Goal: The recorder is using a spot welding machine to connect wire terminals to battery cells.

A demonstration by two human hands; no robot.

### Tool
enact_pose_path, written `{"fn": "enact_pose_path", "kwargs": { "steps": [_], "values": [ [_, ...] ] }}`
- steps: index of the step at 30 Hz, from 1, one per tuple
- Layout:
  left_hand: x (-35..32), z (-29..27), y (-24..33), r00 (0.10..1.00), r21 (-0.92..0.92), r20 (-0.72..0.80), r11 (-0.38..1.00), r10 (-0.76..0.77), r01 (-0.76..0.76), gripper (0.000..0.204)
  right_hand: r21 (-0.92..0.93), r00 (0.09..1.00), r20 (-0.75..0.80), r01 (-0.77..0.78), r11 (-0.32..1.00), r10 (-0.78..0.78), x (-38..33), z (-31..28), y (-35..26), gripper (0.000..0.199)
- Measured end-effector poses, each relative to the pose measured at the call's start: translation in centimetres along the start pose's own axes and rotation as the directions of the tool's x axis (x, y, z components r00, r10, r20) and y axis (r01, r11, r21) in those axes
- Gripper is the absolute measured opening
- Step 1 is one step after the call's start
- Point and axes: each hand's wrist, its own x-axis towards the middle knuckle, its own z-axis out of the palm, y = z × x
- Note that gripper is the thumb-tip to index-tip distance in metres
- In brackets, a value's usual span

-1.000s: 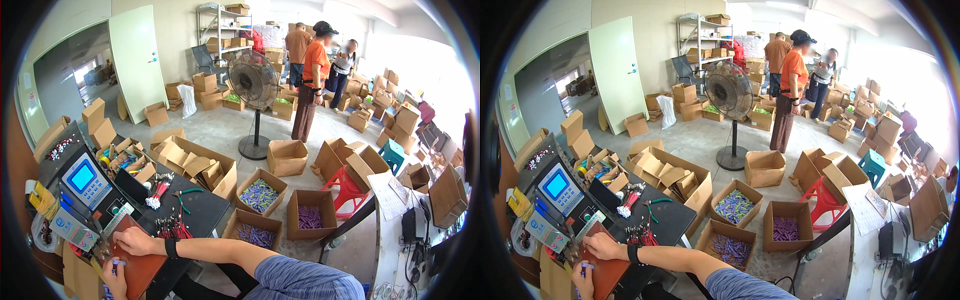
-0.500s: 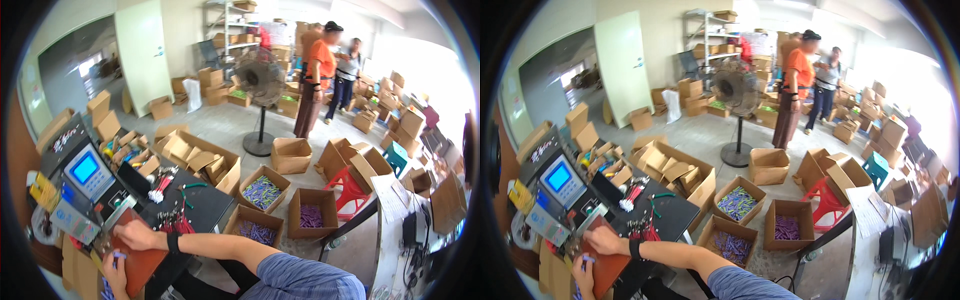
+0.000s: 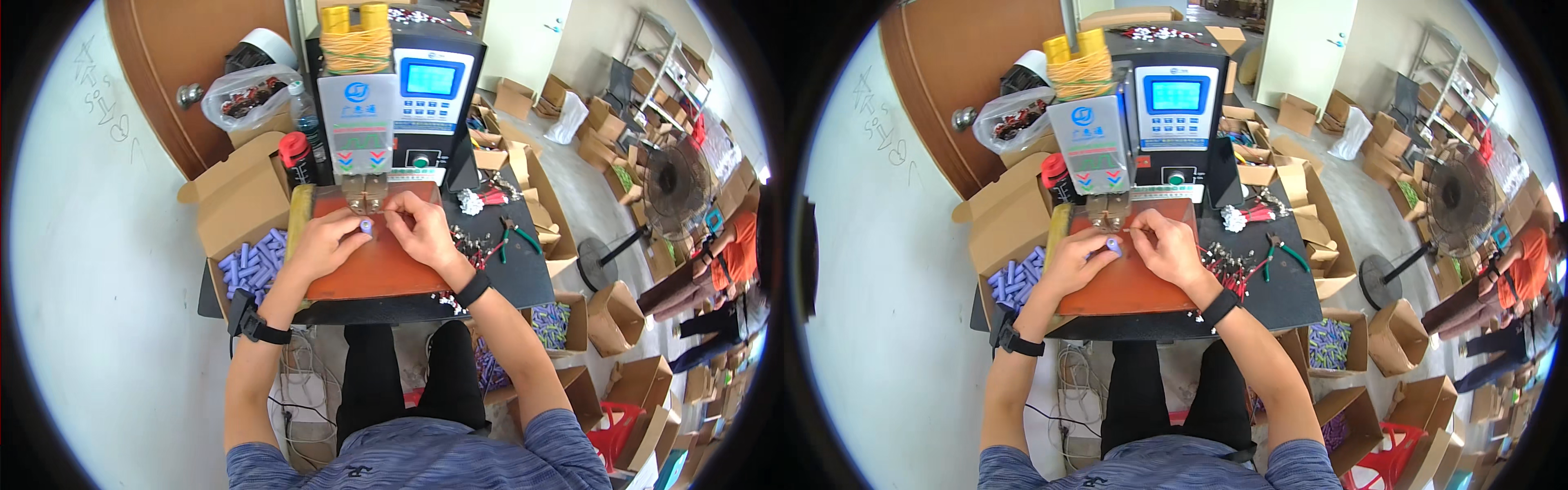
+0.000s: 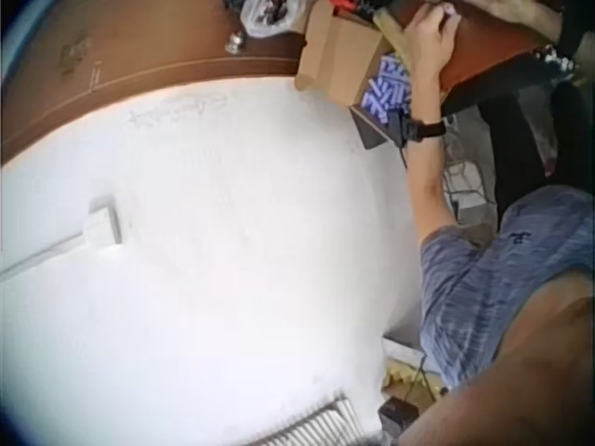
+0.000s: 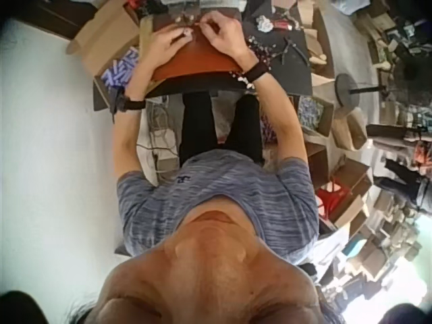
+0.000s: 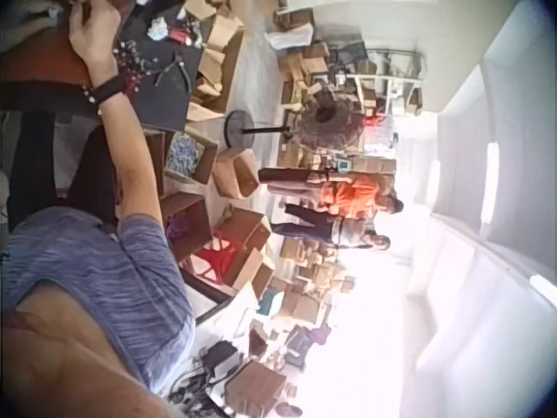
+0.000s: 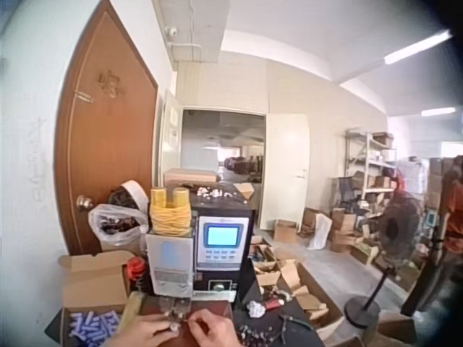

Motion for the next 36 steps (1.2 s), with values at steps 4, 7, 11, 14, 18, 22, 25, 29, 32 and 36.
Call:
{"fn": "enact_pose_path", "kwargs": {
  "steps": [4, 7, 11, 14, 18, 22, 25, 29, 32, 36],
  "values": [
    [-0.1, 0.2, -0.1, 1.0, -0.024, -0.018, 1.0, 0.011, -0.012, 0.024, 0.019, 0.998, 0.065, 0.014, 1.0, -0.015, -0.2, -0.2, -0.9, 0.006],
    [-0.1, 0.4, -0.2, 0.999, -0.012, -0.029, 1.0, 0.019, -0.02, 0.025, 0.03, 0.995, 0.097, 0.013, 0.999, -0.016, -0.2, -0.5, -1.1, 0.006],
    [0.2, 0.8, -0.1, 0.998, 0.056, -0.05, 0.998, 0.025, -0.022, 0.024, 0.039, 0.995, 0.091, 0.029, 0.999, -0.032, -0.3, -0.2, -0.8, 0.006],
    [0.4, 0.9, -0.2, 0.998, 0.061, -0.053, 0.998, 0.033, -0.03, 0.022, -0.024, 0.992, 0.124, 0.011, 1.0, -0.008, -0.2, -0.4, -0.9, 0.006],
    [0.6, 1.1, -0.4, 0.998, 0.073, -0.05, 0.997, 0.027, -0.024, 0.02, -0.023, 0.992, 0.109, 0.063, 0.998, -0.06, -0.2, -0.1, -0.4, 0.007],
    [0.5, 1.1, -0.7, 0.999, 0.042, -0.038, 0.999, 0.017, -0.016, 0.019, -0.025, 0.991, 0.115, 0.069, 0.997, -0.066, -0.1, 0.0, -0.5, 0.006],
    [0.6, 1.1, -0.6, 0.999, 0.022, -0.034, 1.0, 0.02, -0.019, 0.019, -0.027, 0.991, 0.114, 0.076, 0.997, -0.072, 0.0, 0.0, -0.4, 0.007],
    [0.6, 0.9, -0.6, 1.0, 0.007, -0.017, 1.0, 0.003, -0.003, 0.018, -0.036, 0.99, 0.099, 0.109, 0.993, -0.105, 0.1, 0.1, -0.6, 0.007],
    [0.6, 0.9, -0.3, 1.0, 0.007, -0.019, 1.0, -0.001, 0.001, 0.018, -0.045, 0.99, 0.104, 0.097, 0.994, -0.092, 0.0, 0.1, -0.6, 0.008],
    [0.6, 1.1, -0.5, 1.0, 0.018, -0.019, 1.0, 0.002, -0.002, 0.017, -0.055, 0.99, 0.11, 0.096, 0.994, -0.089, 0.0, 0.0, -0.6, 0.008]
  ]
}}
